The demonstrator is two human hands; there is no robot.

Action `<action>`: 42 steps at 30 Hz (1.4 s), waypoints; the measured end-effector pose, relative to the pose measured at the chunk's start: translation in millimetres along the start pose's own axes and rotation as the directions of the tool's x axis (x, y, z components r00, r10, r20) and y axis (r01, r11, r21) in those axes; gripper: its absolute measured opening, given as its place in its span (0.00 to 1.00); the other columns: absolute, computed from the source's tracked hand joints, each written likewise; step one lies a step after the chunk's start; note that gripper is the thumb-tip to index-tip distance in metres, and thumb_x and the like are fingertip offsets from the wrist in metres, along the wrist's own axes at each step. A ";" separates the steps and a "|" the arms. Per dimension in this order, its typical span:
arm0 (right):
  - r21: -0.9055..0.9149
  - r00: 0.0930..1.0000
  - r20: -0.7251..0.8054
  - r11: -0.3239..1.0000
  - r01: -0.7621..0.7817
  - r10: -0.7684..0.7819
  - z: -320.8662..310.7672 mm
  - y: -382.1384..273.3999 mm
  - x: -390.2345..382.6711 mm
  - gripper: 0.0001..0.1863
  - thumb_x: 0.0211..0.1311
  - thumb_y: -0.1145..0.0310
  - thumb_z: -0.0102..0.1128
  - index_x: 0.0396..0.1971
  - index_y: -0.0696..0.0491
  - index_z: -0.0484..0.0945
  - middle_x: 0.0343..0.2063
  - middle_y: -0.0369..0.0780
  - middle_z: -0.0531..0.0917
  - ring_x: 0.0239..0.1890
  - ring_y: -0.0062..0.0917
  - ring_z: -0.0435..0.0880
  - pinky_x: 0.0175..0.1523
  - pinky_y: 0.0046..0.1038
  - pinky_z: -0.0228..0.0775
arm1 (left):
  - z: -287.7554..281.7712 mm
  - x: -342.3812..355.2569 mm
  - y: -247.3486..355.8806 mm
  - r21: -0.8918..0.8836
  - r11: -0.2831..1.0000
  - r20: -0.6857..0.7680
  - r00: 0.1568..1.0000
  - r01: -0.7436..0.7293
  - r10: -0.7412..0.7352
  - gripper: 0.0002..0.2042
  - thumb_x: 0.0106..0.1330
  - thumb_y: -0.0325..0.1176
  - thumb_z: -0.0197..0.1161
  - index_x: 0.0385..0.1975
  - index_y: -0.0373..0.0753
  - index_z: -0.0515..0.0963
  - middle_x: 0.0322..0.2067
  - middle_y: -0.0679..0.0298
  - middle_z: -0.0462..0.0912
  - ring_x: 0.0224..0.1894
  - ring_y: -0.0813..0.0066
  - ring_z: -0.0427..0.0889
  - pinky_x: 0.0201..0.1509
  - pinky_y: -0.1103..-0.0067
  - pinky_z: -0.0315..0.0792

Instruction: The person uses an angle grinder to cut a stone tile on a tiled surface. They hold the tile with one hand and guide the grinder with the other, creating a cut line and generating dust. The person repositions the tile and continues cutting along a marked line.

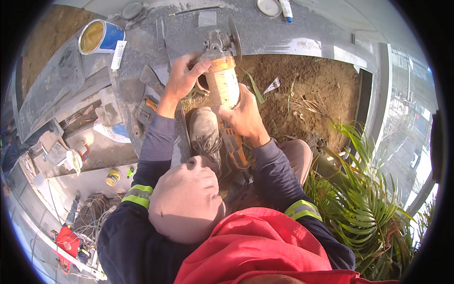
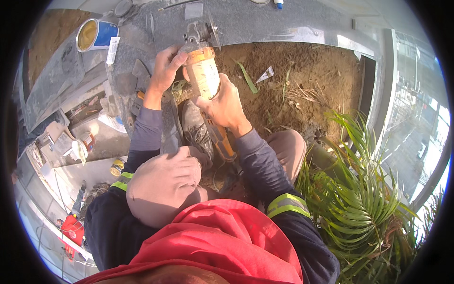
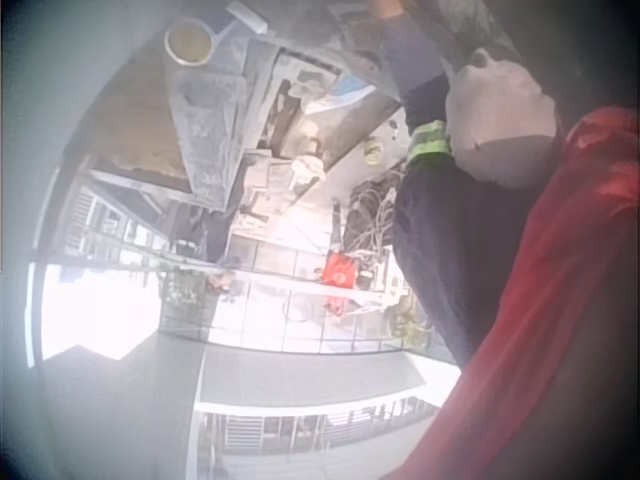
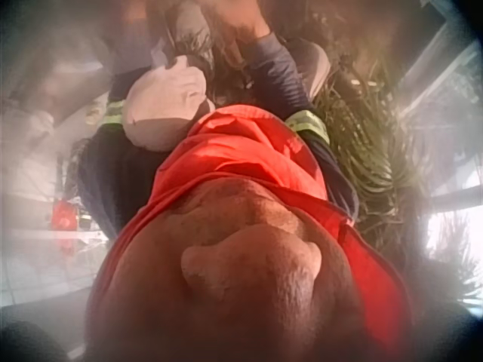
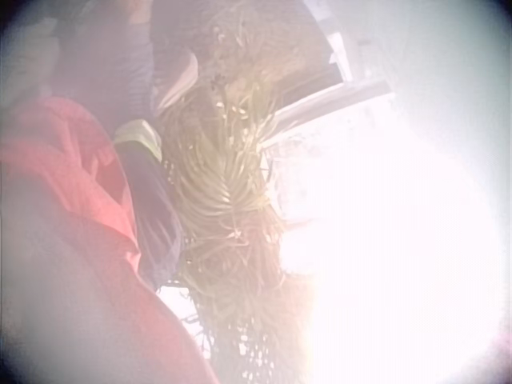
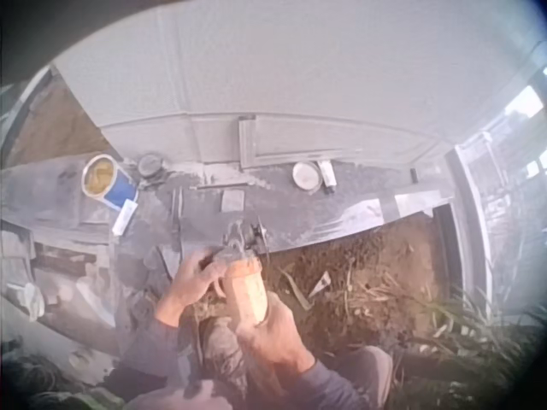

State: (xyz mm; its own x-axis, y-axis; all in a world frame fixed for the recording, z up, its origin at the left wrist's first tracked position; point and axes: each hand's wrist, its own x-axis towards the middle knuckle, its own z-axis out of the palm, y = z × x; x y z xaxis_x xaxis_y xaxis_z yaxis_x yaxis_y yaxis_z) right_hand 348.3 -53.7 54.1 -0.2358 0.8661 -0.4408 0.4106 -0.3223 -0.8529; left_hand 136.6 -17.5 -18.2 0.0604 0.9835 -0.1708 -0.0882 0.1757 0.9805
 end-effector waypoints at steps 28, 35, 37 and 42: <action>0.111 1.000 0.022 0.994 0.005 -0.007 -9.7 38.2 -4.6 0.32 0.44 0.56 0.78 0.41 0.67 0.79 0.35 0.50 0.87 0.39 0.36 0.88 0.48 0.36 0.80 | -0.9 -5.2 -18.2 0.044 0.998 0.042 0.998 -0.053 0.051 0.25 0.68 0.45 0.75 0.50 0.26 0.85 0.42 0.57 0.90 0.44 0.76 0.86 0.50 0.78 0.79; 0.171 0.999 0.042 0.985 -0.004 -0.003 -9.8 36.5 -8.3 0.33 0.46 0.56 0.79 0.43 0.68 0.78 0.36 0.49 0.87 0.38 0.33 0.87 0.47 0.34 0.80 | 0.2 -5.5 -17.5 0.110 0.993 0.052 0.998 -0.034 0.029 0.26 0.67 0.46 0.76 0.49 0.25 0.85 0.40 0.56 0.90 0.40 0.77 0.86 0.44 0.79 0.80; 0.137 0.999 0.044 0.991 -0.002 -0.004 -10.7 35.5 -7.1 0.32 0.47 0.56 0.79 0.43 0.68 0.78 0.36 0.49 0.87 0.38 0.32 0.87 0.47 0.34 0.80 | 0.1 -5.5 -15.5 0.121 0.992 0.055 0.998 -0.031 0.024 0.26 0.67 0.47 0.76 0.49 0.25 0.85 0.39 0.56 0.90 0.39 0.77 0.86 0.41 0.79 0.81; 0.088 0.998 0.036 0.995 0.053 -0.056 -8.4 48.2 -2.5 0.31 0.47 0.59 0.79 0.43 0.68 0.78 0.37 0.48 0.87 0.39 0.30 0.87 0.48 0.33 0.80 | 2.6 -8.7 -15.0 0.091 0.996 0.044 0.999 -0.013 0.009 0.27 0.66 0.47 0.77 0.49 0.25 0.84 0.38 0.56 0.90 0.35 0.78 0.86 0.33 0.80 0.82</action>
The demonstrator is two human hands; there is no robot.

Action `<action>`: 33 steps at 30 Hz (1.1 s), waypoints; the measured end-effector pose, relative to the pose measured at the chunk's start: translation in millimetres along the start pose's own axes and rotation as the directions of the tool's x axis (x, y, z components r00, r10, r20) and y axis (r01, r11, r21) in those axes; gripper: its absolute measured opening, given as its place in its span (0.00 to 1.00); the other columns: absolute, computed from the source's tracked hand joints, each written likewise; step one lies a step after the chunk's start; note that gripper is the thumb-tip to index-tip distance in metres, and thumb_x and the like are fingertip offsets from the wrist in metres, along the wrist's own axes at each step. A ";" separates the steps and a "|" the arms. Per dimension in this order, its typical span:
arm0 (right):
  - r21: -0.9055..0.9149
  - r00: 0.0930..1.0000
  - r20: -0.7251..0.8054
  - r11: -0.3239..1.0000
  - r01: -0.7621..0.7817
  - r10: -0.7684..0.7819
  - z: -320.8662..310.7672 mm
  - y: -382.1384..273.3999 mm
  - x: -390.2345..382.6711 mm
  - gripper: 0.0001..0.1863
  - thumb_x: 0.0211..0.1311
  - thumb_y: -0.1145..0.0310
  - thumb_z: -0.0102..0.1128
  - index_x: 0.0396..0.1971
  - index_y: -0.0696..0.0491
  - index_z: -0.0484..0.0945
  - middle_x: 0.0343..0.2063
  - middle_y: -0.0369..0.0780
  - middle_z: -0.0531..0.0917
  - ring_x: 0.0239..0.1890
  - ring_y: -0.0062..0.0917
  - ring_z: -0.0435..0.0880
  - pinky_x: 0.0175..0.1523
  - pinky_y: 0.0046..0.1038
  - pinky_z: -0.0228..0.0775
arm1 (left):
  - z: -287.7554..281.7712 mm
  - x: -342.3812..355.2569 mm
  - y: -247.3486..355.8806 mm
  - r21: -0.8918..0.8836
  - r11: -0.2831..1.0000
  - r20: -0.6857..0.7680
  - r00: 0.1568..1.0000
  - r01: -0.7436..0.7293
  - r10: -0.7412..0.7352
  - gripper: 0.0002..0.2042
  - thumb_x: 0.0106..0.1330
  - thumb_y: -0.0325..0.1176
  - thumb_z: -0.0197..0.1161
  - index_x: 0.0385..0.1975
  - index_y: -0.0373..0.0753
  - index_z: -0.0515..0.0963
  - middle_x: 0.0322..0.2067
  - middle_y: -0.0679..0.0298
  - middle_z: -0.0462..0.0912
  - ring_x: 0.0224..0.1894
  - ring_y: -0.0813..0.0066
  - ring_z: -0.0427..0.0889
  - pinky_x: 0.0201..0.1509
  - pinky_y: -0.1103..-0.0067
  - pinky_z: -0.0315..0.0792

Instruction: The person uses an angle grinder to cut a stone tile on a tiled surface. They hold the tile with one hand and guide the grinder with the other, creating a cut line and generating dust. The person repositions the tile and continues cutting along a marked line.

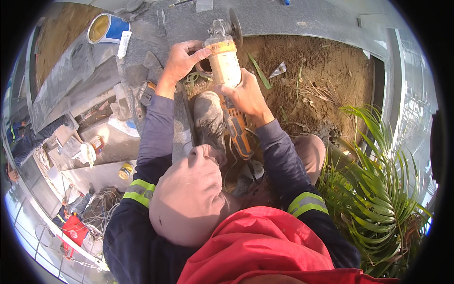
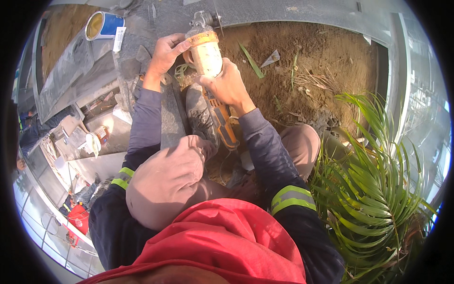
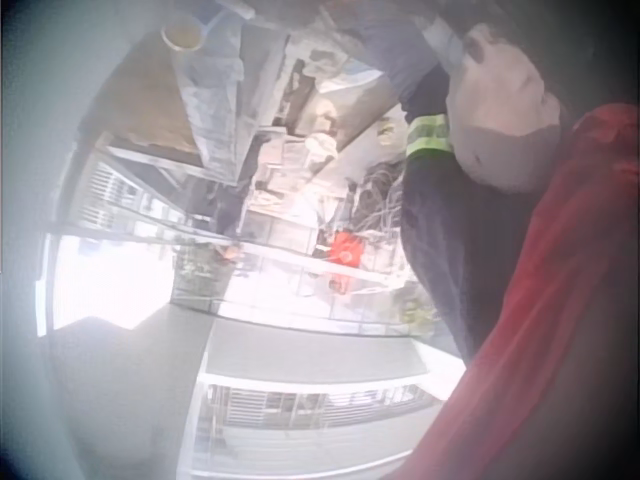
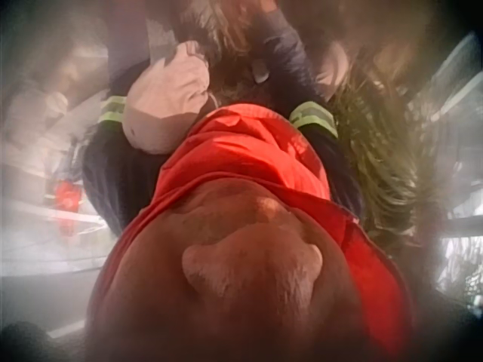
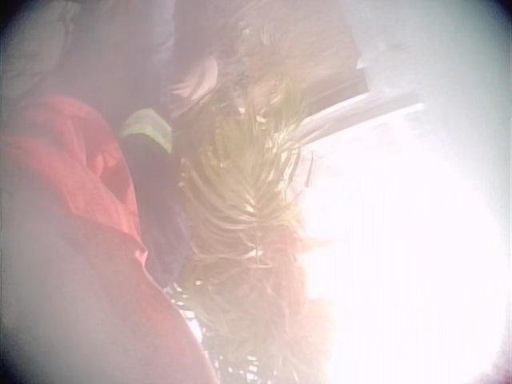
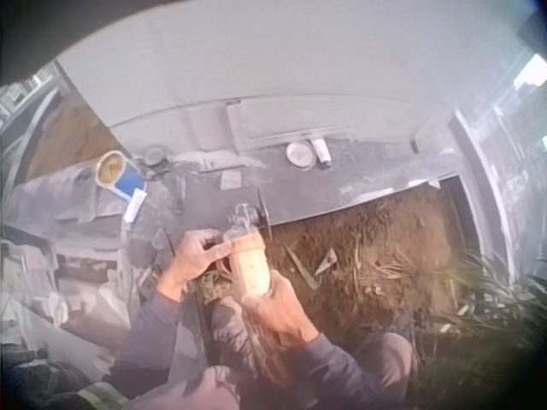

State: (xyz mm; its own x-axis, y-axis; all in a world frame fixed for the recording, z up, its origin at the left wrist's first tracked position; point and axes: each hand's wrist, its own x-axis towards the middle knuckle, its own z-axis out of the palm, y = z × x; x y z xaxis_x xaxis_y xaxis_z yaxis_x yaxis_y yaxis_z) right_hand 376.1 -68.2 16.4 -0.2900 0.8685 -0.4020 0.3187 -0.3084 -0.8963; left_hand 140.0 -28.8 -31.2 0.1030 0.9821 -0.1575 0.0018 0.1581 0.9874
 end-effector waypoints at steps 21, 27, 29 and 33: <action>0.006 0.995 0.059 0.997 -0.083 0.083 2.5 -15.1 0.1 0.28 0.51 0.62 0.75 0.47 0.66 0.77 0.39 0.43 0.86 0.39 0.24 0.83 0.47 0.29 0.78 | -26.5 32.3 -1.5 0.802 0.594 -0.207 0.907 -0.058 0.368 0.24 0.76 0.52 0.61 0.58 0.38 0.82 0.61 0.54 0.81 0.67 0.52 0.75 0.70 0.60 0.66; 0.047 0.993 0.051 0.993 -0.107 0.105 5.4 -18.7 0.7 0.27 0.52 0.65 0.76 0.47 0.65 0.76 0.38 0.42 0.86 0.38 0.23 0.83 0.46 0.28 0.78 | -15.7 52.1 -29.9 0.956 0.286 -0.181 0.892 0.061 0.415 0.28 0.75 0.51 0.61 0.69 0.43 0.74 0.70 0.60 0.73 0.75 0.55 0.64 0.76 0.58 0.56; 0.056 0.994 0.055 0.994 -0.094 0.091 6.4 -15.8 3.2 0.26 0.53 0.65 0.76 0.47 0.65 0.76 0.38 0.43 0.86 0.38 0.23 0.83 0.47 0.28 0.78 | -15.7 53.3 -34.3 0.949 0.313 -0.188 0.881 0.048 0.434 0.27 0.75 0.51 0.61 0.69 0.44 0.74 0.68 0.60 0.75 0.75 0.56 0.65 0.75 0.56 0.57; 0.100 0.994 0.048 0.990 -0.104 0.100 8.0 -8.8 3.6 0.27 0.52 0.65 0.76 0.47 0.65 0.76 0.38 0.43 0.86 0.39 0.23 0.83 0.47 0.28 0.78 | -16.1 53.6 -32.9 0.936 0.351 -0.198 0.882 0.039 0.428 0.26 0.75 0.50 0.61 0.68 0.45 0.75 0.68 0.62 0.75 0.74 0.57 0.65 0.75 0.55 0.57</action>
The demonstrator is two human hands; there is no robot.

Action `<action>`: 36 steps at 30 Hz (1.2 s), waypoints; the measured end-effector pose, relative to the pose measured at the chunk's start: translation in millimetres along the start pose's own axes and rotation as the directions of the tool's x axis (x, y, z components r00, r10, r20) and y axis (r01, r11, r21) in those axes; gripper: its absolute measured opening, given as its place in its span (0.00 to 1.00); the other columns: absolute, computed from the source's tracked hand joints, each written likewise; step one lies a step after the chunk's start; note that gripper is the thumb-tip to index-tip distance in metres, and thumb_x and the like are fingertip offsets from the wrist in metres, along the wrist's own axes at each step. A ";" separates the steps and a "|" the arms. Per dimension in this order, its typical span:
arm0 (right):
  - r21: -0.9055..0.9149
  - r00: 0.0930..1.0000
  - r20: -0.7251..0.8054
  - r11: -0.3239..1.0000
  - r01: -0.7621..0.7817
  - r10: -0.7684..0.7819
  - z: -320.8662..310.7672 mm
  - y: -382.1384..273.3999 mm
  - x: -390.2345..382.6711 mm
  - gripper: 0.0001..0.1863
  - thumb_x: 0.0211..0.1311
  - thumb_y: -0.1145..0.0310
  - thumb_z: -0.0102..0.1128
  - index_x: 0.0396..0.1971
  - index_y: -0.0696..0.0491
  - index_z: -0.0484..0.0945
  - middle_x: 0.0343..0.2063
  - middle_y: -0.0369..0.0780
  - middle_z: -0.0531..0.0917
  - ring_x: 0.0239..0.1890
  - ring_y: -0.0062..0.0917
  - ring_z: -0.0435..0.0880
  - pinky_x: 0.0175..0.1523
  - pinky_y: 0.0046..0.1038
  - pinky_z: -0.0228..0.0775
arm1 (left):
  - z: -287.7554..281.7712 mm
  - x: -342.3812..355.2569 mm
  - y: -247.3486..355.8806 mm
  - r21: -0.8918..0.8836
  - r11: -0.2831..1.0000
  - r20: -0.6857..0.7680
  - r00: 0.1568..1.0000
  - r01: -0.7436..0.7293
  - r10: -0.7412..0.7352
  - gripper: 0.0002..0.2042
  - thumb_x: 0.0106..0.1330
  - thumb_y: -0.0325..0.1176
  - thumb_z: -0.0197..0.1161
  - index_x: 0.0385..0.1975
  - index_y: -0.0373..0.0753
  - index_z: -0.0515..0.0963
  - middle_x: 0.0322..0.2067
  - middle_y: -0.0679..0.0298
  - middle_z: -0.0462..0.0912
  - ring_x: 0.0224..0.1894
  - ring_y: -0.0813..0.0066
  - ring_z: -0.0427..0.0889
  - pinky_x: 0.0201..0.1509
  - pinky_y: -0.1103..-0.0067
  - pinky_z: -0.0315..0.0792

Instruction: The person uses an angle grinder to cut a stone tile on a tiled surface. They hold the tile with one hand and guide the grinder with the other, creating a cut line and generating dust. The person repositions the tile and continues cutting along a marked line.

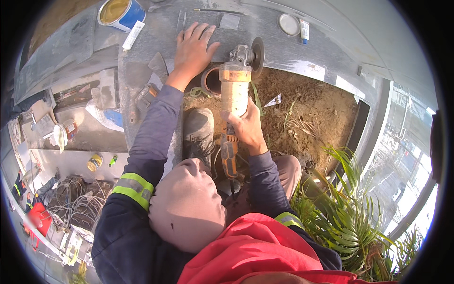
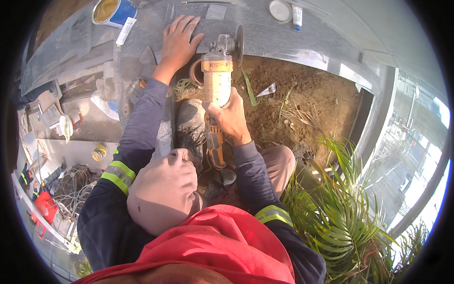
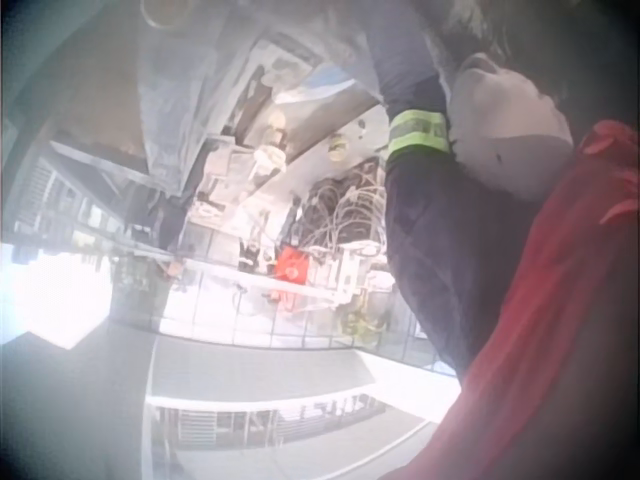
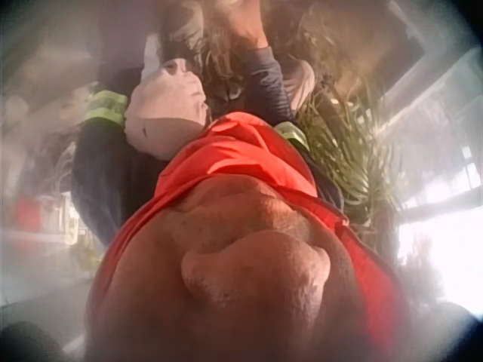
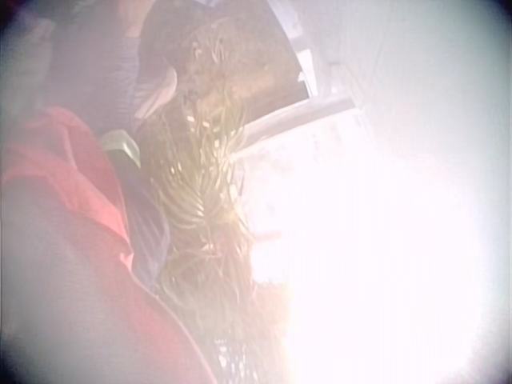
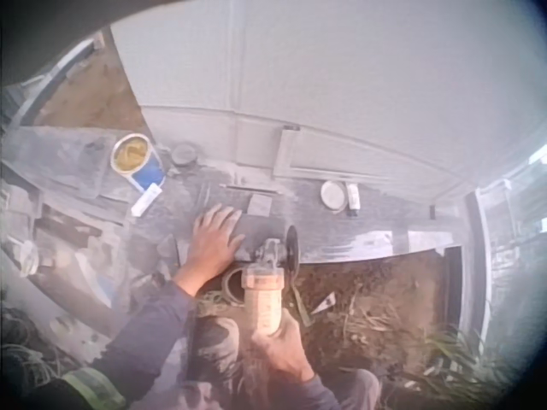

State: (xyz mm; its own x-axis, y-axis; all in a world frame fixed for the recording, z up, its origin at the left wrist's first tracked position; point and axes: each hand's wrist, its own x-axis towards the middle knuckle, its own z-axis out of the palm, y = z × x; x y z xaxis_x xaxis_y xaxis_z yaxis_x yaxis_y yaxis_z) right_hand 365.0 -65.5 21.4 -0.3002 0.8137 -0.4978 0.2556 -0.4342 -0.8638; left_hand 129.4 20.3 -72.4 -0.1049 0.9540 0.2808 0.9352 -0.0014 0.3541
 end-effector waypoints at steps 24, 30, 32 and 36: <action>0.018 0.999 0.028 0.999 -0.026 0.025 -0.9 -3.2 1.0 0.30 0.54 0.61 0.73 0.54 0.63 0.77 0.42 0.38 0.85 0.42 0.21 0.82 0.50 0.28 0.76 | -2.8 -1.1 2.9 0.009 1.000 0.002 1.000 0.029 -0.029 0.26 0.75 0.49 0.62 0.68 0.46 0.75 0.67 0.65 0.75 0.74 0.60 0.65 0.76 0.44 0.55; -0.006 0.999 0.027 1.000 -0.018 0.018 -2.2 -1.5 -1.6 0.27 0.53 0.65 0.76 0.48 0.64 0.76 0.40 0.42 0.85 0.40 0.23 0.83 0.48 0.28 0.78 | -6.6 0.6 2.7 0.006 1.000 0.012 1.000 0.025 -0.025 0.25 0.75 0.48 0.60 0.69 0.47 0.74 0.67 0.65 0.75 0.75 0.58 0.65 0.76 0.45 0.55; -0.015 1.000 0.028 1.000 -0.003 0.003 -1.2 -2.2 -2.2 0.26 0.53 0.66 0.75 0.48 0.64 0.77 0.39 0.42 0.86 0.39 0.23 0.83 0.48 0.28 0.78 | -7.8 0.5 2.5 0.005 1.000 0.019 0.999 0.028 -0.028 0.25 0.76 0.48 0.60 0.69 0.47 0.74 0.67 0.65 0.75 0.75 0.58 0.65 0.76 0.45 0.55; -0.005 1.000 0.026 1.000 -0.009 0.009 0.4 -7.4 -1.2 0.26 0.53 0.67 0.75 0.48 0.64 0.77 0.39 0.41 0.86 0.39 0.23 0.83 0.47 0.29 0.78 | -7.7 0.8 4.2 0.007 0.999 0.019 0.999 0.033 -0.033 0.25 0.76 0.48 0.60 0.69 0.48 0.74 0.66 0.65 0.75 0.75 0.58 0.65 0.76 0.44 0.55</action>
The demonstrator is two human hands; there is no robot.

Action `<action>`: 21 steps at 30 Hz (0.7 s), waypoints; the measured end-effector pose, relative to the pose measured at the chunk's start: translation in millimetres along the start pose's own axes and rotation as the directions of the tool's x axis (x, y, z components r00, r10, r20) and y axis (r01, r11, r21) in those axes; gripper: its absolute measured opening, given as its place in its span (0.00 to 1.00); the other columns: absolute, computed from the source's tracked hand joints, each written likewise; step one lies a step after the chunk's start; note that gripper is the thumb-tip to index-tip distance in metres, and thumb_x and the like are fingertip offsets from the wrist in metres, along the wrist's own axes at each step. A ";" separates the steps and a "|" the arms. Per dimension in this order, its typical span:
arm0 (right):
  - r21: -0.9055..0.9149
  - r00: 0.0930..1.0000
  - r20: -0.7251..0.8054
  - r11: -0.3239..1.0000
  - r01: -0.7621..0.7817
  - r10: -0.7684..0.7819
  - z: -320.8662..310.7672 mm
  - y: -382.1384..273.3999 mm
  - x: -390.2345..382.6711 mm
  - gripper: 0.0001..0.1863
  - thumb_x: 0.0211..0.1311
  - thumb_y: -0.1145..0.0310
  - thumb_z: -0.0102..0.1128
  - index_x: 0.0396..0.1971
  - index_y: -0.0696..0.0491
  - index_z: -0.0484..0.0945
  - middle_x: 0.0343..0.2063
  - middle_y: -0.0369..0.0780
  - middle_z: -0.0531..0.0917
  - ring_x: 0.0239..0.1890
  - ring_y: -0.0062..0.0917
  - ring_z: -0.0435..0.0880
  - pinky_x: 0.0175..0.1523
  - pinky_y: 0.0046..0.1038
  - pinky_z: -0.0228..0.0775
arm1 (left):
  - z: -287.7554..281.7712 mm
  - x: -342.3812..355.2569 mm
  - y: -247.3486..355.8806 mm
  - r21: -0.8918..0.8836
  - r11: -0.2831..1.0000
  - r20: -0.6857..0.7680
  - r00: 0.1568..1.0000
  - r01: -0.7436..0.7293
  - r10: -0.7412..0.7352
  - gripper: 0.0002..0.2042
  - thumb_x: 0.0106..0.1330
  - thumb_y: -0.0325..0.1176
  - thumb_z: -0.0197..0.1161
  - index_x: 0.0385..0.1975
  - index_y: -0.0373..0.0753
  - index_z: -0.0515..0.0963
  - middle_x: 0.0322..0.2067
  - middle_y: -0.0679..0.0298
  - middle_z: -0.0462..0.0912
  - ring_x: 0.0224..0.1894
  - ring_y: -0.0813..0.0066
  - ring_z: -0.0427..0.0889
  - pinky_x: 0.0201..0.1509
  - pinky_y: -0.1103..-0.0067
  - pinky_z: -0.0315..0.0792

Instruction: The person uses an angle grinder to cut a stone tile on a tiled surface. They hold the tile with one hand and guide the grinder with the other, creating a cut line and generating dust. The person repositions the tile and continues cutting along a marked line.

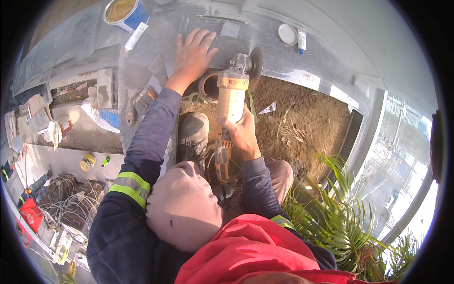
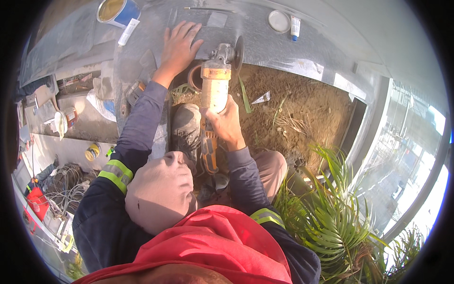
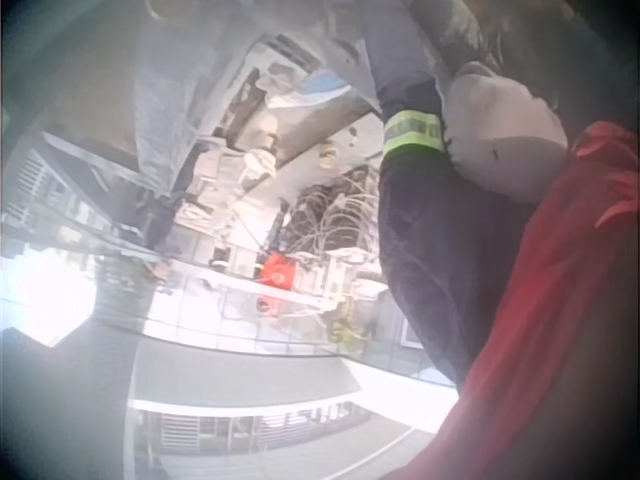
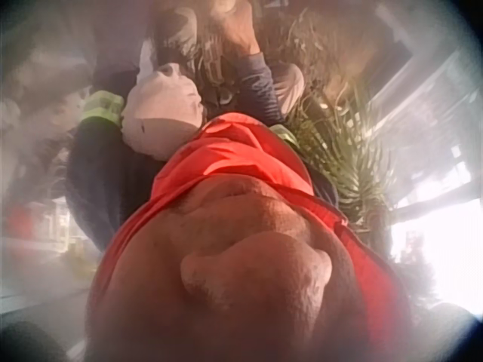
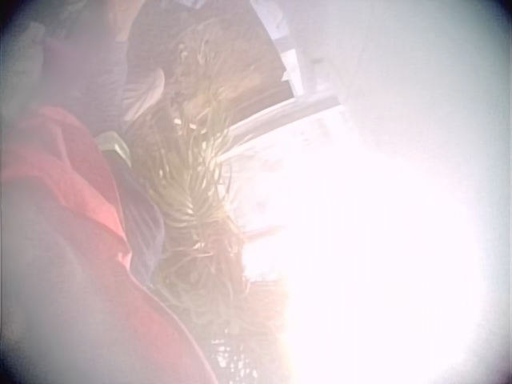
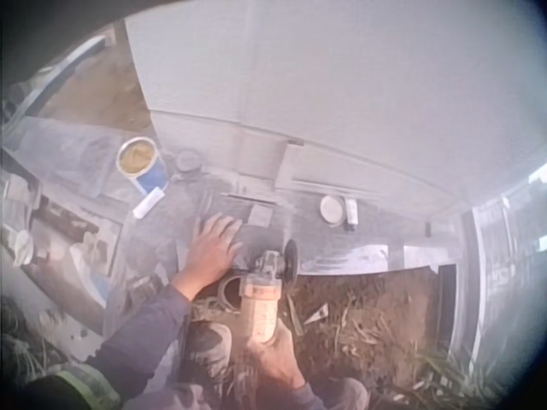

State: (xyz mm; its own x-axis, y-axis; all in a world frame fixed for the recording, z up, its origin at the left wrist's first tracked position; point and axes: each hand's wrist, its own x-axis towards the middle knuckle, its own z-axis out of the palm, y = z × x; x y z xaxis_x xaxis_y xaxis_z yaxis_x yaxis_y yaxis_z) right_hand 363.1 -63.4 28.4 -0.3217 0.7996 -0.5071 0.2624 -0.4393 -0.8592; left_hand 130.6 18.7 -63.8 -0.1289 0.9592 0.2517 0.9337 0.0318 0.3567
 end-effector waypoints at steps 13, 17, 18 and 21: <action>-0.042 1.000 0.000 0.999 -0.014 0.014 -0.5 3.3 4.8 0.29 0.51 0.62 0.72 0.51 0.63 0.78 0.41 0.39 0.85 0.40 0.22 0.83 0.48 0.28 0.77 | 2.3 -0.1 0.1 0.000 1.000 -0.017 1.000 0.001 -0.001 0.25 0.75 0.48 0.61 0.69 0.48 0.75 0.67 0.64 0.75 0.74 0.58 0.65 0.76 0.44 0.54; -0.032 1.000 0.013 0.999 -0.018 0.018 -2.1 5.2 7.4 0.30 0.51 0.60 0.73 0.51 0.63 0.78 0.41 0.40 0.85 0.40 0.23 0.83 0.49 0.28 0.77 | 3.1 -0.5 0.1 -0.011 1.000 -0.021 1.000 -0.008 0.007 0.25 0.75 0.48 0.61 0.69 0.48 0.74 0.67 0.63 0.75 0.74 0.58 0.65 0.76 0.44 0.54; -0.035 1.000 0.017 0.999 -0.014 0.015 -2.4 6.1 7.9 0.30 0.51 0.60 0.73 0.51 0.63 0.78 0.42 0.40 0.85 0.41 0.23 0.83 0.49 0.28 0.77 | 2.7 -0.7 0.1 -0.010 1.000 -0.021 1.000 -0.008 0.008 0.25 0.75 0.48 0.61 0.69 0.48 0.74 0.67 0.63 0.75 0.74 0.58 0.65 0.76 0.44 0.54; -0.029 1.000 0.011 1.000 -0.011 0.011 -1.8 5.6 8.0 0.31 0.51 0.59 0.73 0.52 0.63 0.78 0.42 0.39 0.85 0.41 0.22 0.83 0.50 0.28 0.77 | 2.1 -1.1 0.1 -0.005 1.000 -0.018 1.000 -0.008 0.008 0.25 0.75 0.48 0.61 0.69 0.48 0.74 0.66 0.63 0.75 0.74 0.58 0.65 0.76 0.44 0.54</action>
State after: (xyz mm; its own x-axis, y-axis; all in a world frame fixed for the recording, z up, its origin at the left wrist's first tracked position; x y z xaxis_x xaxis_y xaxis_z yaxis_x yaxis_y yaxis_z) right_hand 363.7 -58.7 19.6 -0.3290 0.7899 -0.5176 0.2920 -0.4361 -0.8512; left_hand 131.5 18.2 -65.9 -0.1278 0.9542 0.2705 0.9329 0.0230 0.3595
